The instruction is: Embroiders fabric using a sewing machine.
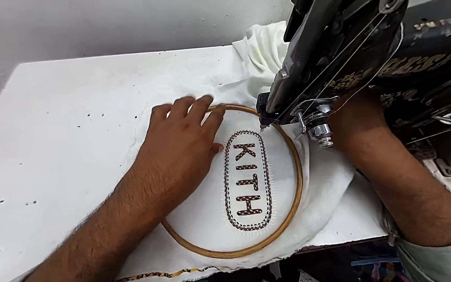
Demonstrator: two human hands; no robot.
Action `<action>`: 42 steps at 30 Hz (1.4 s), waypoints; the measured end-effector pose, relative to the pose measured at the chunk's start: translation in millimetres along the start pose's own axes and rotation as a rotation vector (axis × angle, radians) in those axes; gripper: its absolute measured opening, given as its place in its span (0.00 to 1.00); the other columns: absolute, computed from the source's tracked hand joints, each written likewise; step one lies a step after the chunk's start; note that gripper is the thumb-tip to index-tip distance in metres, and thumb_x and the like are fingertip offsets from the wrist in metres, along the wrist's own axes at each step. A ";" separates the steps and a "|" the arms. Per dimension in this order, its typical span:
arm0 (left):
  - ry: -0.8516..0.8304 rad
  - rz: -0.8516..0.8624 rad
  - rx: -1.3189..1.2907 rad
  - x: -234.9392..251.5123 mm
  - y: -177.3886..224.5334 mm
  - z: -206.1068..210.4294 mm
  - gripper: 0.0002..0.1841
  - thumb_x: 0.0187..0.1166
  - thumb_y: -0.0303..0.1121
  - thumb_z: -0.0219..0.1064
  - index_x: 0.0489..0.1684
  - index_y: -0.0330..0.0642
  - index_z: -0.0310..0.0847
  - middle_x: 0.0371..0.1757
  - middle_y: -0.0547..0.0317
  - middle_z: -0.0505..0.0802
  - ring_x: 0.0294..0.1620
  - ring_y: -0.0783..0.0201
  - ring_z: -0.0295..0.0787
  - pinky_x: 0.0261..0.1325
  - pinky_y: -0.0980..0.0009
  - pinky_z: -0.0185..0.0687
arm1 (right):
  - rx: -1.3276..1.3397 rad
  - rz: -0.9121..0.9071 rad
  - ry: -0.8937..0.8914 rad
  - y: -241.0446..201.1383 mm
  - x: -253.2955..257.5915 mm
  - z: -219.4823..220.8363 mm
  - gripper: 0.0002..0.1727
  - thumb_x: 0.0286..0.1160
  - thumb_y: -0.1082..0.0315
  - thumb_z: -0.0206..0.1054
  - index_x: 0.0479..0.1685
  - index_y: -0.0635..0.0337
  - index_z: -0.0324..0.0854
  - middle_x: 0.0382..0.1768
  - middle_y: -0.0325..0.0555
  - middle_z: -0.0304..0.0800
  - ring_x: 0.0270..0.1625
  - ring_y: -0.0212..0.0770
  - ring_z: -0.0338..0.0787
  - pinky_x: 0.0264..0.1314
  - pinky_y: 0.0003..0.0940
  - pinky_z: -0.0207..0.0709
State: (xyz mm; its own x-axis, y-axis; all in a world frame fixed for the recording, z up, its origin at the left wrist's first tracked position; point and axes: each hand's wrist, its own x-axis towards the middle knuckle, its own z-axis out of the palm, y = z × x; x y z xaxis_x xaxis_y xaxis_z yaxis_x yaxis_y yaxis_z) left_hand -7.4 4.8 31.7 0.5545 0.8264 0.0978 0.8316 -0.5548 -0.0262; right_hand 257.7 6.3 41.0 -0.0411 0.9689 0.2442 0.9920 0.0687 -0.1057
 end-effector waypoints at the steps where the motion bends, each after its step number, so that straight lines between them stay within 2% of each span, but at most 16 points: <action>1: 0.002 -0.008 0.020 -4.0 3.8 -1.0 0.28 0.84 0.46 0.66 0.79 0.40 0.76 0.72 0.39 0.86 0.69 0.34 0.82 0.65 0.33 0.72 | 0.049 -0.069 0.019 1.9 1.2 0.4 0.16 0.71 0.69 0.61 0.33 0.80 0.80 0.40 0.79 0.85 0.50 0.79 0.87 0.45 0.73 0.72; 3: -0.041 -0.034 0.049 -10.6 14.0 -0.1 0.25 0.86 0.47 0.62 0.69 0.36 0.84 0.55 0.40 0.92 0.53 0.38 0.91 0.53 0.38 0.80 | 0.072 -0.197 -0.086 9.8 8.2 0.9 0.12 0.75 0.73 0.63 0.35 0.80 0.83 0.41 0.78 0.87 0.52 0.77 0.88 0.51 0.72 0.73; 8: -0.067 -0.080 0.118 -11.2 19.3 3.4 0.19 0.90 0.43 0.58 0.54 0.37 0.90 0.53 0.46 0.93 0.43 0.45 0.93 0.35 0.48 0.84 | 0.050 -0.141 -0.398 3.5 12.1 -8.3 0.09 0.78 0.76 0.66 0.39 0.79 0.84 0.46 0.74 0.87 0.58 0.72 0.87 0.59 0.67 0.75; 11: -0.092 -0.081 0.065 -5.2 4.3 8.4 0.21 0.93 0.39 0.52 0.72 0.40 0.84 0.73 0.48 0.88 0.59 0.44 0.93 0.49 0.43 0.87 | -0.086 -0.112 -0.510 2.4 0.6 -17.1 0.14 0.80 0.66 0.67 0.39 0.73 0.86 0.51 0.70 0.85 0.61 0.70 0.86 0.58 0.67 0.79; 14: -0.074 -0.030 -0.035 7.7 -16.9 21.8 0.24 0.93 0.38 0.49 0.85 0.43 0.71 0.88 0.51 0.74 0.86 0.43 0.71 0.81 0.36 0.67 | -0.099 -0.318 -0.599 16.8 -33.6 -32.0 0.20 0.81 0.58 0.61 0.19 0.55 0.83 0.23 0.49 0.84 0.30 0.51 0.88 0.29 0.53 0.79; 17: 0.038 -0.045 -0.023 11.2 -18.6 15.9 0.26 0.92 0.47 0.52 0.84 0.46 0.72 0.86 0.52 0.76 0.84 0.41 0.72 0.78 0.36 0.68 | 0.166 -0.246 -0.900 18.9 -43.9 -46.6 0.26 0.91 0.48 0.50 0.23 0.45 0.83 0.14 0.32 0.81 0.16 0.30 0.83 0.19 0.33 0.79; 20: 0.027 -0.169 -0.017 -2.4 -3.0 3.5 0.27 0.89 0.51 0.58 0.76 0.39 0.79 0.64 0.41 0.91 0.61 0.35 0.88 0.56 0.35 0.79 | 0.146 -0.289 -0.242 23.3 -39.2 -33.2 0.21 0.83 0.51 0.57 0.28 0.54 0.85 0.15 0.43 0.79 0.19 0.46 0.82 0.18 0.51 0.73; 22: -0.096 -0.276 0.034 -7.4 3.2 0.7 0.27 0.89 0.49 0.59 0.73 0.34 0.80 0.58 0.35 0.92 0.55 0.32 0.90 0.52 0.35 0.81 | 0.034 -0.405 0.028 31.1 -23.6 -13.0 0.17 0.75 0.57 0.61 0.42 0.64 0.86 0.33 0.60 0.86 0.37 0.65 0.90 0.33 0.64 0.78; 25: -0.219 -0.316 0.094 -3.0 -2.8 2.7 0.26 0.92 0.46 0.54 0.72 0.31 0.79 0.66 0.34 0.88 0.55 0.34 0.91 0.49 0.38 0.84 | 0.056 -0.417 -0.223 49.9 -11.3 13.9 0.29 0.85 0.60 0.52 0.80 0.67 0.74 0.79 0.73 0.73 0.81 0.74 0.72 0.79 0.71 0.65; 26: -0.226 -0.303 0.080 -1.2 -7.4 3.5 0.26 0.93 0.44 0.52 0.76 0.31 0.77 0.71 0.34 0.86 0.59 0.34 0.90 0.53 0.38 0.84 | 0.041 -0.384 -0.290 54.0 -11.8 16.1 0.31 0.85 0.59 0.50 0.82 0.72 0.70 0.81 0.75 0.68 0.84 0.73 0.69 0.82 0.70 0.63; 28: -0.208 -0.259 0.012 3.2 -20.5 7.2 0.26 0.94 0.43 0.50 0.82 0.33 0.72 0.79 0.35 0.80 0.70 0.35 0.85 0.64 0.37 0.80 | -0.059 -0.320 -0.325 54.9 -23.2 8.8 0.30 0.85 0.58 0.49 0.68 0.79 0.77 0.71 0.76 0.77 0.74 0.72 0.80 0.71 0.67 0.75; 31: -0.145 -0.151 -0.113 12.8 -39.6 16.9 0.27 0.95 0.42 0.47 0.89 0.41 0.63 0.89 0.44 0.70 0.87 0.41 0.68 0.83 0.40 0.67 | -0.210 -0.226 -0.419 39.1 -52.0 -20.4 0.25 0.81 0.54 0.54 0.18 0.59 0.80 0.25 0.54 0.84 0.32 0.56 0.90 0.29 0.56 0.80; 35: -0.025 -0.032 -0.177 14.2 -41.2 22.0 0.28 0.91 0.47 0.54 0.85 0.42 0.71 0.86 0.48 0.76 0.86 0.43 0.69 0.84 0.40 0.64 | -0.315 -0.195 -0.403 32.5 -64.2 -43.0 0.36 0.86 0.44 0.44 0.06 0.53 0.71 0.10 0.46 0.74 0.20 0.52 0.84 0.18 0.51 0.71; 38: 0.000 0.003 -0.209 9.7 -29.7 21.6 0.28 0.88 0.52 0.57 0.80 0.44 0.78 0.78 0.53 0.84 0.75 0.44 0.79 0.68 0.38 0.75 | -0.172 -0.316 -0.014 33.5 -59.0 -32.8 0.29 0.80 0.44 0.53 0.30 0.62 0.84 0.27 0.56 0.85 0.28 0.62 0.88 0.21 0.59 0.74; 40: -0.030 -0.001 -0.206 7.0 -25.5 20.8 0.30 0.87 0.56 0.57 0.78 0.44 0.79 0.78 0.53 0.84 0.75 0.44 0.80 0.66 0.39 0.76 | -0.058 -0.478 -0.049 32.2 -55.0 -19.5 0.25 0.77 0.55 0.59 0.64 0.64 0.84 0.59 0.62 0.88 0.55 0.66 0.89 0.46 0.63 0.83; 42: -0.058 0.003 -0.195 6.5 -25.0 20.8 0.32 0.86 0.58 0.57 0.78 0.43 0.80 0.80 0.53 0.82 0.78 0.45 0.78 0.70 0.40 0.75 | -0.004 -0.581 -0.153 39.7 -57.4 0.6 0.28 0.75 0.61 0.57 0.75 0.59 0.81 0.75 0.58 0.81 0.73 0.63 0.83 0.67 0.61 0.81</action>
State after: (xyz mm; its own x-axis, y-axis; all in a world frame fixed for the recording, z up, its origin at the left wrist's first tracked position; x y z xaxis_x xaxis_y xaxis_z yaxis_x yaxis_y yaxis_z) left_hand -24.0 26.1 12.2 0.5628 0.8256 0.0405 0.8108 -0.5610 0.1670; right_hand 299.3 -46.4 22.3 -0.5934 0.7960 0.1192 0.8022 0.5970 0.0075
